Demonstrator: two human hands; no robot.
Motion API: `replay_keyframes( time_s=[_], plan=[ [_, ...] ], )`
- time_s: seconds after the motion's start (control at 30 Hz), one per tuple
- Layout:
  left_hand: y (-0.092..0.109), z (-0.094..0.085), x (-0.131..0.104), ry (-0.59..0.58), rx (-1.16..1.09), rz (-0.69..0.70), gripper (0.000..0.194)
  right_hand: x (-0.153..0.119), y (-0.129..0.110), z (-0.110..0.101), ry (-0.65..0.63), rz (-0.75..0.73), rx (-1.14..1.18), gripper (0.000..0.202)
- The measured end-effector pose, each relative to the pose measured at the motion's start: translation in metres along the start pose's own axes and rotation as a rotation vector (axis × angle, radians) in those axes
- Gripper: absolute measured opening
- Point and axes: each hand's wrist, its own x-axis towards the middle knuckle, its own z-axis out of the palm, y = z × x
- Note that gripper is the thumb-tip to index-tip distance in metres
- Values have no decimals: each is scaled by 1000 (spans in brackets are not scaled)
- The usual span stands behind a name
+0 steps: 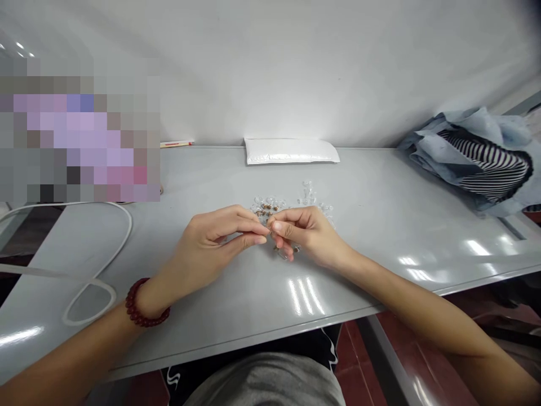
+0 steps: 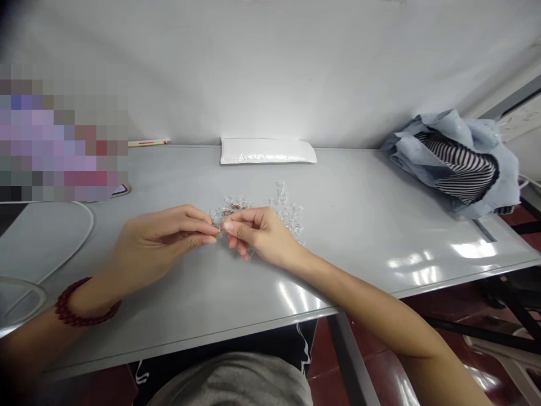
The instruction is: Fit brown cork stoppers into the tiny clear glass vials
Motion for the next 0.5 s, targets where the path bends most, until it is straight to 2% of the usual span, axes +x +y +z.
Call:
replay_keyframes(
  time_s=[0.23, 0.33, 0.43, 0.5],
  plan=[
    [2, 1, 0, -17, -110, -141, 8, -1, 0, -1, -81, -17, -96, 28],
    [3, 2, 2, -1, -110, -158, 10, -3, -2, 1, -88, -53, -195, 31],
    [4, 2, 3, 12, -27, -164, 10, -6, -7, 1, -49, -126, -367, 33],
    [5, 0, 4, 25, 29, -195, 9, -7, -8, -2, -14, -230, -568, 29]
  ],
)
